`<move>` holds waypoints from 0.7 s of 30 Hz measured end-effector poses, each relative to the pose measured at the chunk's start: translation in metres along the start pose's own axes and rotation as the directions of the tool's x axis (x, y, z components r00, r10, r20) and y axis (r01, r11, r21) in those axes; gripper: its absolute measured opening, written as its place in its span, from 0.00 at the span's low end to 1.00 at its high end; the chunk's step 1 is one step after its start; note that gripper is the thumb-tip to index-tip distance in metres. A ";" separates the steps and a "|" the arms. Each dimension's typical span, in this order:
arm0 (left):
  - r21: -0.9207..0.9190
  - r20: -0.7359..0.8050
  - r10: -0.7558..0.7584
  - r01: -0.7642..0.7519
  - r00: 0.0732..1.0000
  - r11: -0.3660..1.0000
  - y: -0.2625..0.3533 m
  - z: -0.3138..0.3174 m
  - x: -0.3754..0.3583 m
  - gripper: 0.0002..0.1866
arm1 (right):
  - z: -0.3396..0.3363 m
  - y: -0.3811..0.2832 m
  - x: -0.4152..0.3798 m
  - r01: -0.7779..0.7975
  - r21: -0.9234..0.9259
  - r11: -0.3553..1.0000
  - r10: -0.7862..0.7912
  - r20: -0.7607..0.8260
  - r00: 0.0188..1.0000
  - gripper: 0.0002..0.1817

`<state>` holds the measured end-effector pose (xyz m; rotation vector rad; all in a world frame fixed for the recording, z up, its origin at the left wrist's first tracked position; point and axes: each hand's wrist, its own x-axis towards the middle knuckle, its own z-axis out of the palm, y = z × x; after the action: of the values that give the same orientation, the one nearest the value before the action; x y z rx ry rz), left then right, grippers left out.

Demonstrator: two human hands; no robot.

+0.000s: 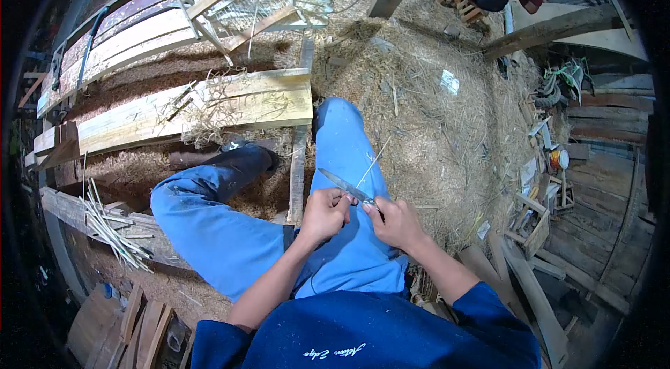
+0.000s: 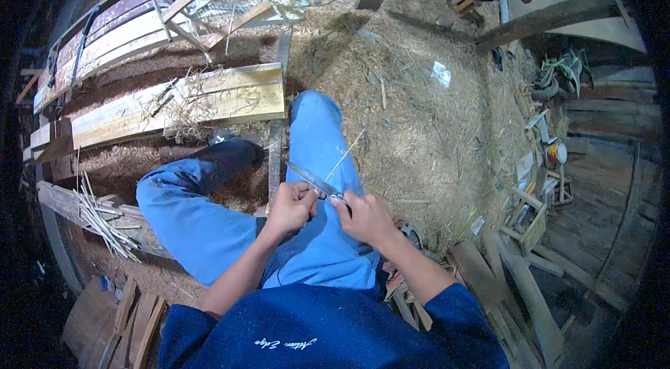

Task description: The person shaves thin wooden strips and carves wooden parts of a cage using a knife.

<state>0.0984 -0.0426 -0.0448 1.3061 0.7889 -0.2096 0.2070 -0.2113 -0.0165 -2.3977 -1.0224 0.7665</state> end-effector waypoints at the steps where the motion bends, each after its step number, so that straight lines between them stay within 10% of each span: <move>1: 0.006 0.002 0.000 0.000 1.000 1.000 0.000 -0.001 -0.002 0.13 | -0.001 -0.004 0.000 -0.016 -0.027 0.999 0.016 -0.014 1.000 0.23; 21: -0.193 0.106 -0.253 0.270 0.962 0.943 -0.018 -0.080 -0.127 0.15 | 0.008 0.004 0.024 -0.179 -0.029 0.983 0.176 -0.092 0.980 0.24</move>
<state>-0.0358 -0.0106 0.0166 0.9892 0.8905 -0.3801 0.2181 -0.1946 -0.0326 -2.5564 -0.8027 0.6978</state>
